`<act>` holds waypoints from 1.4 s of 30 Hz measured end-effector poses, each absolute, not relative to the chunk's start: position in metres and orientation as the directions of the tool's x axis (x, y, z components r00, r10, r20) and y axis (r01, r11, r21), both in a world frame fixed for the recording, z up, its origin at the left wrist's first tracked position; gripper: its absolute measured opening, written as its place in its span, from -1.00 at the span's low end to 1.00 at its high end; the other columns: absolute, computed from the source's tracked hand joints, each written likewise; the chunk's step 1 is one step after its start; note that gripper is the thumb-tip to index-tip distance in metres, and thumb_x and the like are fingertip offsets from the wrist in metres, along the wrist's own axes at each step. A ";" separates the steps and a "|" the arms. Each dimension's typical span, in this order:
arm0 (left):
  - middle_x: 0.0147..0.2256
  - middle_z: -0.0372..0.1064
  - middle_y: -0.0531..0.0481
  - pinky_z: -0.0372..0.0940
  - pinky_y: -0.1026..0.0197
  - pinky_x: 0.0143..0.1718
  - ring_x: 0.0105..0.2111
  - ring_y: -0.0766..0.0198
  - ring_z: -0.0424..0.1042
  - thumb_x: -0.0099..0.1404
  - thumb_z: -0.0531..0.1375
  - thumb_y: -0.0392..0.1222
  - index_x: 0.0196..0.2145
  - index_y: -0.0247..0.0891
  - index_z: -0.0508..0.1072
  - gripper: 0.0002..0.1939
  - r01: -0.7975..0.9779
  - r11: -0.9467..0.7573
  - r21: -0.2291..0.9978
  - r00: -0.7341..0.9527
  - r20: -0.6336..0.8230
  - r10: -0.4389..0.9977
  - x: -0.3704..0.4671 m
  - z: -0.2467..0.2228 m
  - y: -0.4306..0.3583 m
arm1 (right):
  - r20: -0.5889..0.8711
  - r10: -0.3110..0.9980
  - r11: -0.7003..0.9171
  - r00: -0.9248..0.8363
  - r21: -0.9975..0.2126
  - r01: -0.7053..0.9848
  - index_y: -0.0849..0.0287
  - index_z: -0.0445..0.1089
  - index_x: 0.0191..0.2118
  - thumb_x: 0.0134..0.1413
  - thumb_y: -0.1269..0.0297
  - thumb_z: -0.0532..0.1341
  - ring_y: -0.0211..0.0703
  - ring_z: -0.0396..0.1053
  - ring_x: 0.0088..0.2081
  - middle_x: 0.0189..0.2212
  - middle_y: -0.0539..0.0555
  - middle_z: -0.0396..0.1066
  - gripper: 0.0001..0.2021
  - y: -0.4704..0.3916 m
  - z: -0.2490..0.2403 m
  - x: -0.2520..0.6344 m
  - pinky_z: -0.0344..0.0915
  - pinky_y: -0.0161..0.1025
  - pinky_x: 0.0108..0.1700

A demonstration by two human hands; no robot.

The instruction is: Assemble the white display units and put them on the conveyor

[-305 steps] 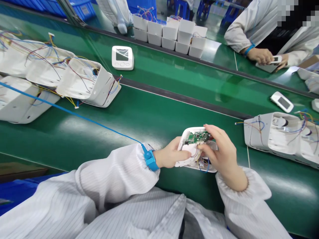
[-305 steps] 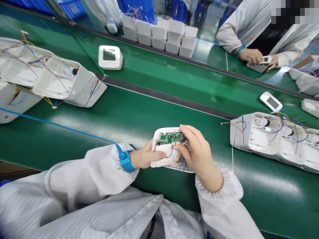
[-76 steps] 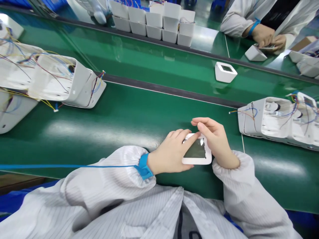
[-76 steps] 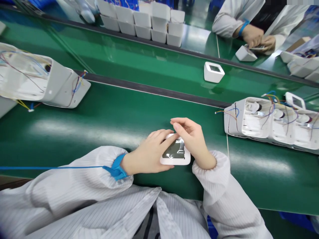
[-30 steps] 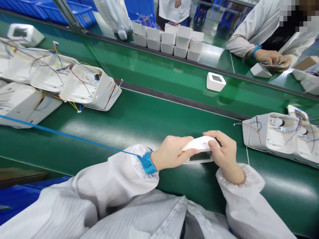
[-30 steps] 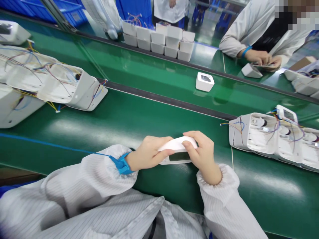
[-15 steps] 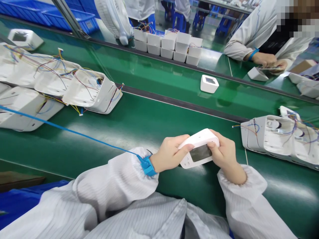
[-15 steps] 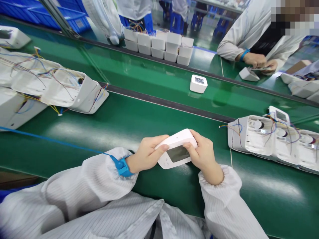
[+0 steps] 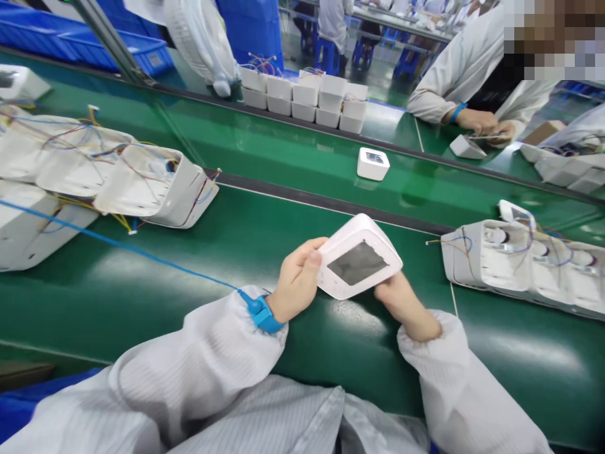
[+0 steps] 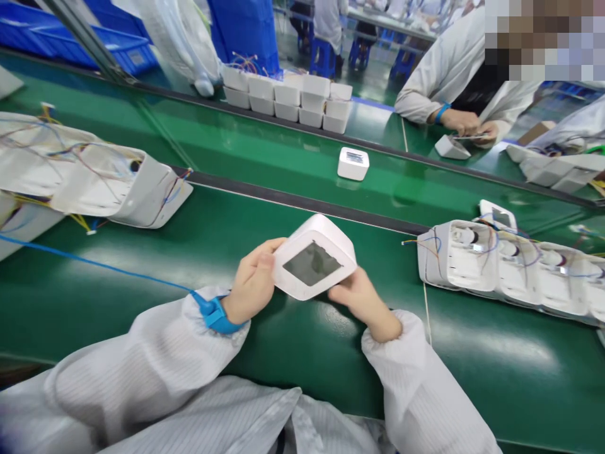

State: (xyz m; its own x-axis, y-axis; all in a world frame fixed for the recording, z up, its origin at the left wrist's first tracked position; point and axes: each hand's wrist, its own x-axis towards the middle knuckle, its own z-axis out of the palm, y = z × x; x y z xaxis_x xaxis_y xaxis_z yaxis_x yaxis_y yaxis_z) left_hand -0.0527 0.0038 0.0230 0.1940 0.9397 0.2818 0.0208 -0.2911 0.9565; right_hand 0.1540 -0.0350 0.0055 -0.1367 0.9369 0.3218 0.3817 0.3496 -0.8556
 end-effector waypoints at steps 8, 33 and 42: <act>0.17 0.30 -0.23 0.27 0.02 0.14 0.13 0.06 0.35 0.39 0.08 0.13 0.19 -0.22 0.28 -0.46 0.009 -0.386 0.922 0.274 0.369 0.888 -0.053 0.020 0.009 | 0.371 0.928 0.323 0.012 -0.823 0.467 0.13 0.43 -0.07 0.10 0.05 0.32 0.00 0.48 -0.14 -0.17 0.14 0.52 -0.66 -0.042 0.015 0.154 0.44 -0.04 -0.08; -0.13 0.35 -0.14 0.38 -0.02 -0.05 -0.10 0.09 0.40 0.18 0.30 0.17 -0.02 -0.20 0.42 -0.48 0.241 -0.669 0.703 0.434 0.539 0.722 -0.049 0.019 0.005 | 0.547 0.810 0.508 -0.211 -0.477 0.717 0.07 0.41 0.06 0.25 0.15 0.19 -0.02 0.53 -0.15 -0.13 0.13 0.56 -0.69 -0.048 0.026 0.148 0.45 -0.09 -0.11; -0.04 0.34 -0.17 0.35 -0.06 0.05 0.01 0.05 0.37 0.22 0.31 0.03 0.07 -0.18 0.33 -0.47 0.248 -0.651 0.717 0.443 0.513 0.735 -0.050 0.021 0.008 | 0.514 0.819 0.521 -0.257 -0.474 0.710 0.10 0.36 0.09 0.26 0.16 0.18 -0.03 0.51 -0.11 -0.08 0.16 0.53 -0.67 -0.041 0.028 0.152 0.44 -0.12 -0.11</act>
